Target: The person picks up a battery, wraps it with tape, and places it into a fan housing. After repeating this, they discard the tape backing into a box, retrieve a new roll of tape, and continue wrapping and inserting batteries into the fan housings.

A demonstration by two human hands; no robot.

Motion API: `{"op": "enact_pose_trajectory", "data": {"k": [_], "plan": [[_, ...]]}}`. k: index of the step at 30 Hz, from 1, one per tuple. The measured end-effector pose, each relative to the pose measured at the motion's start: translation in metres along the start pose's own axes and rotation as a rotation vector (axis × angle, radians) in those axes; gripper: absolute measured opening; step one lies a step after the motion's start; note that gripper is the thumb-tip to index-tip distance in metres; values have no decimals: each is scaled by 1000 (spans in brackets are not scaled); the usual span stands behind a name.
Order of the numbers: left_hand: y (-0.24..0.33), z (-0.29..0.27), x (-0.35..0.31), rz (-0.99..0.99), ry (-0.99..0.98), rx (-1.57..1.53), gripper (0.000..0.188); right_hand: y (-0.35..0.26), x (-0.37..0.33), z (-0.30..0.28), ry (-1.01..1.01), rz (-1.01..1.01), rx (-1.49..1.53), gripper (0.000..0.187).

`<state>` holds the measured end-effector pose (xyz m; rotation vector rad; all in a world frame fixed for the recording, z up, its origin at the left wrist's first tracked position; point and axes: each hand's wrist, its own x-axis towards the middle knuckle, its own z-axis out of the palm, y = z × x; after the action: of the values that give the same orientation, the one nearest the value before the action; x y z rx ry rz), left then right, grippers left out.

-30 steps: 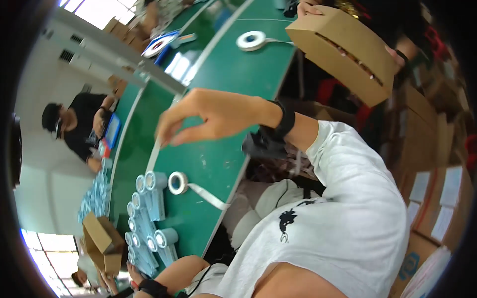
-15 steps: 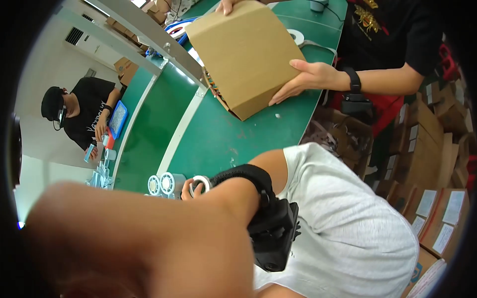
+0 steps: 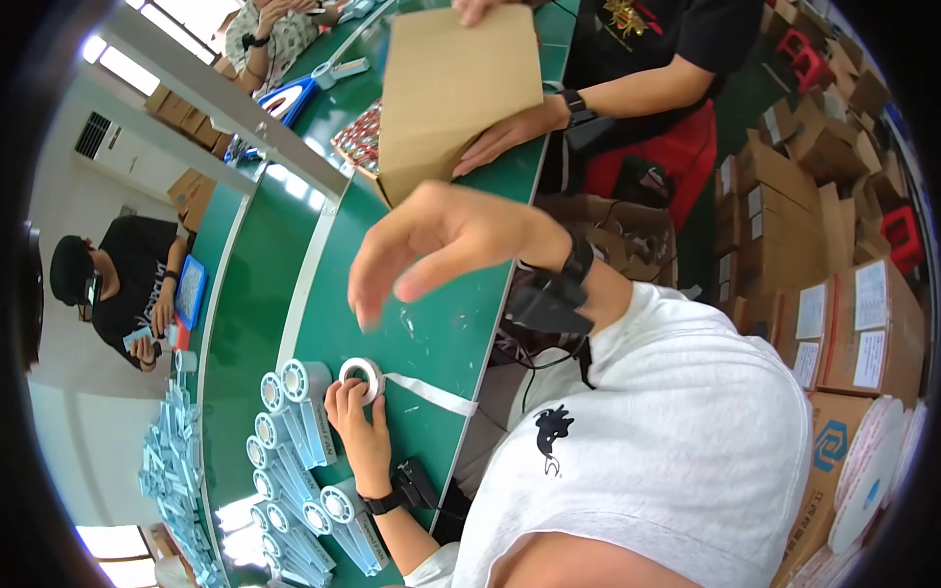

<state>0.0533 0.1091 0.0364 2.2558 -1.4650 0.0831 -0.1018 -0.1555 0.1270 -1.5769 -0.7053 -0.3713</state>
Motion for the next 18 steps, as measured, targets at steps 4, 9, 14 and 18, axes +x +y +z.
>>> {"op": "enact_pose_trajectory", "data": {"k": [4, 9, 14, 18], "plan": [[1, -3, 0, -6, -31, -32, 24, 14, -5, 27, 90, 339, -128, 34], [-32, 7, -27, -90, 36, -120, 26, -29, 86, 96, -144, -410, 415, 40], [2, -4, 4, -12, -37, -107, 28, -44, 76, 92, -145, -479, 360, 37], [-22, 3, -11, -46, -76, -80, 29, -47, 74, 76, -127, -513, 346, 35]]}}
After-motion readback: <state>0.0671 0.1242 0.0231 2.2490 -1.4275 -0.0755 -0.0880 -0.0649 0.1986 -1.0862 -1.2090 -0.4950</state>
